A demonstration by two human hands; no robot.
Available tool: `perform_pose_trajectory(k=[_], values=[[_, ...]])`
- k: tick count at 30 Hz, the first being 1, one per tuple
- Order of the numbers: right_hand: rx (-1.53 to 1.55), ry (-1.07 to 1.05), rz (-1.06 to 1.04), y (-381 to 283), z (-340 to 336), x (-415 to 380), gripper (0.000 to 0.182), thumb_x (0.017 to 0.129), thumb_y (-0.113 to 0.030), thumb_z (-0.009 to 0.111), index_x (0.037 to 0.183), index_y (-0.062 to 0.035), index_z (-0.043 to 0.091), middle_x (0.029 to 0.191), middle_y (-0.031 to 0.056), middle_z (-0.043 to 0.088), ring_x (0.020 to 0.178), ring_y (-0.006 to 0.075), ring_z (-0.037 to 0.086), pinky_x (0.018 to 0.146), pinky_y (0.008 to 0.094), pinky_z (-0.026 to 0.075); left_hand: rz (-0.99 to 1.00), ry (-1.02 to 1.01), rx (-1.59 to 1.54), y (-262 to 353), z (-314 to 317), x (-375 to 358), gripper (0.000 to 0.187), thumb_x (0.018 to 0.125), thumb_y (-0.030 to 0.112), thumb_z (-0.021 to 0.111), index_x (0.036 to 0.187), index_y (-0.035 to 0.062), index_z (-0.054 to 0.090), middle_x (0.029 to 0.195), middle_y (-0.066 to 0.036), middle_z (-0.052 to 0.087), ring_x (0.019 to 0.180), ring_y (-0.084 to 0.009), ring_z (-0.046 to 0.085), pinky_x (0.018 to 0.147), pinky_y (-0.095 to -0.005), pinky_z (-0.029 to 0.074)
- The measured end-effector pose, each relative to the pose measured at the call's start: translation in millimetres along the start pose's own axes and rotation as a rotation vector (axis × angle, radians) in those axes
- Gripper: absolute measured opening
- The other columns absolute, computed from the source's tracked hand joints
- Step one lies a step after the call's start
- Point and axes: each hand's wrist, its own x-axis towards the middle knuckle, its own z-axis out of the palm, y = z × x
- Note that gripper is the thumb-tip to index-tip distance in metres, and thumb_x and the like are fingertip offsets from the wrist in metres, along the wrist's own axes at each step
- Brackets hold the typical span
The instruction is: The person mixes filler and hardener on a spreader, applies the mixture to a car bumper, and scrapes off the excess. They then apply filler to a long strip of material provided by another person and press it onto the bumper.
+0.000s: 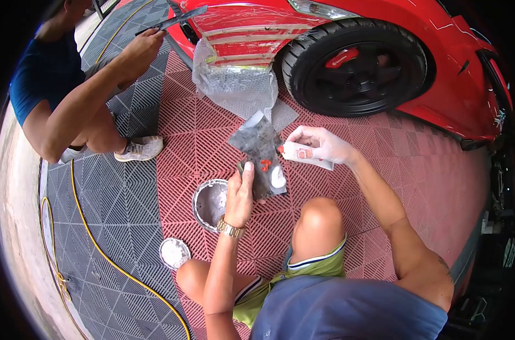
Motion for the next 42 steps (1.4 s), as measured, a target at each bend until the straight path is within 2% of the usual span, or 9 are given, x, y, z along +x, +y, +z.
perform_pose_trajectory(k=[5, 7, 9, 12, 17, 22, 31, 39, 42], values=[[0.085, 0.099, 0.003, 42, -22, -14, 0.047, 0.079, -0.016, 0.072, 0.118, -0.0025, 0.050, 0.103, 0.0026, 0.058, 0.095, 0.0091, 0.054, 0.084, 0.0245, 0.044, 0.035, 0.144, -0.012, 10, -2, -4, 0.044, 0.098, 0.041, 0.040, 0.100, -0.0010, 0.055, 0.068, -0.001, 0.055, 0.051, -0.0079, 0.052, 0.042, -0.0214, 0.046], [0.021, 0.176, 0.015, 83, -32, -22, 0.042, 0.081, -0.011, 0.070, 0.117, -0.0011, 0.051, 0.100, 0.0040, 0.060, 0.090, 0.0091, 0.056, 0.080, 0.0239, 0.047, 0.004, 0.088, -0.082, 4, -21, -7, 0.038, 0.097, 0.037, 0.045, 0.099, 0.0009, 0.058, 0.085, -0.004, 0.062, 0.071, -0.0092, 0.059, 0.063, -0.0240, 0.049], [0.185, 0.171, 0.065, 134, -37, -27, 0.036, 0.079, -0.008, 0.069, 0.112, -0.0013, 0.054, 0.097, 0.0043, 0.059, 0.090, 0.0094, 0.056, 0.082, 0.0252, 0.046, 0.077, 0.312, -0.089, -4, -24, -8, 0.035, 0.097, 0.035, 0.047, 0.097, 0.0026, 0.059, 0.091, -0.004, 0.063, 0.074, -0.0095, 0.060, 0.064, -0.0241, 0.049], [-0.558, 0.197, -0.068, 212, -38, -32, 0.028, 0.075, -0.007, 0.068, 0.102, -0.0047, 0.060, 0.099, 0.0084, 0.057, 0.092, 0.0217, 0.057, 0.083, 0.0326, 0.045, 0.041, 0.376, -0.124, -10, -37, -14, 0.034, 0.093, 0.037, 0.053, 0.100, 0.0044, 0.055, 0.091, -0.005, 0.063, 0.069, -0.0123, 0.062, 0.048, -0.0249, 0.051], [-0.637, 0.080, 0.069, 305, -31, -44, 0.028, 0.076, -0.009, 0.066, 0.103, -0.0042, 0.059, 0.097, 0.0115, 0.056, 0.093, 0.0290, 0.058, 0.083, 0.0352, 0.045, 0.001, 0.401, -0.085, -10, -30, -20, 0.037, 0.094, 0.037, 0.052, 0.106, 0.0025, 0.054, 0.096, -0.007, 0.062, 0.078, -0.0129, 0.062, 0.056, -0.0255, 0.052], [-0.747, 0.051, 0.068, 310, -36, -36, 0.023, 0.076, -0.004, 0.062, 0.099, -0.0071, 0.060, 0.093, 0.0113, 0.056, 0.092, 0.0302, 0.058, 0.080, 0.0388, 0.046, -0.045, 0.417, -0.065, -14, -19, -18, 0.037, 0.095, 0.036, 0.051, 0.110, 0.0014, 0.053, 0.102, -0.007, 0.059, 0.084, -0.0124, 0.061, 0.061, -0.0251, 0.051], [-1.087, 0.034, 0.017, 332, -11, 11, 0.020, 0.080, -0.008, 0.053, 0.099, -0.0051, 0.058, 0.103, 0.0114, 0.053, 0.107, 0.0295, 0.051, 0.092, 0.0403, 0.039, -0.046, 0.405, -0.094, -24, -18, -11, 0.034, 0.094, 0.034, 0.051, 0.111, 0.0048, 0.053, 0.101, -0.005, 0.060, 0.078, -0.0133, 0.063, 0.042, -0.0264, 0.050], [-0.967, -0.006, 0.116, 325, -12, 14, 0.028, 0.080, -0.012, 0.060, 0.106, -0.0029, 0.058, 0.110, 0.0123, 0.053, 0.108, 0.0295, 0.049, 0.094, 0.0407, 0.038, -0.046, 0.372, -0.111, -24, -17, -12, 0.029, 0.094, 0.031, 0.052, 0.106, 0.0049, 0.056, 0.095, -0.004, 0.061, 0.075, -0.0115, 0.062, 0.050, -0.0255, 0.052], [-0.989, 0.114, -0.039, 319, -15, 11, 0.031, 0.079, -0.012, 0.061, 0.109, -0.0022, 0.059, 0.111, 0.0141, 0.055, 0.109, 0.0305, 0.052, 0.093, 0.0407, 0.040, 0.112, 0.370, 0.226, -47, -33, -9, 0.032, 0.096, 0.030, 0.048, 0.110, 0.0025, 0.056, 0.094, -0.005, 0.060, 0.073, -0.0105, 0.060, 0.055, -0.0228, 0.052]])
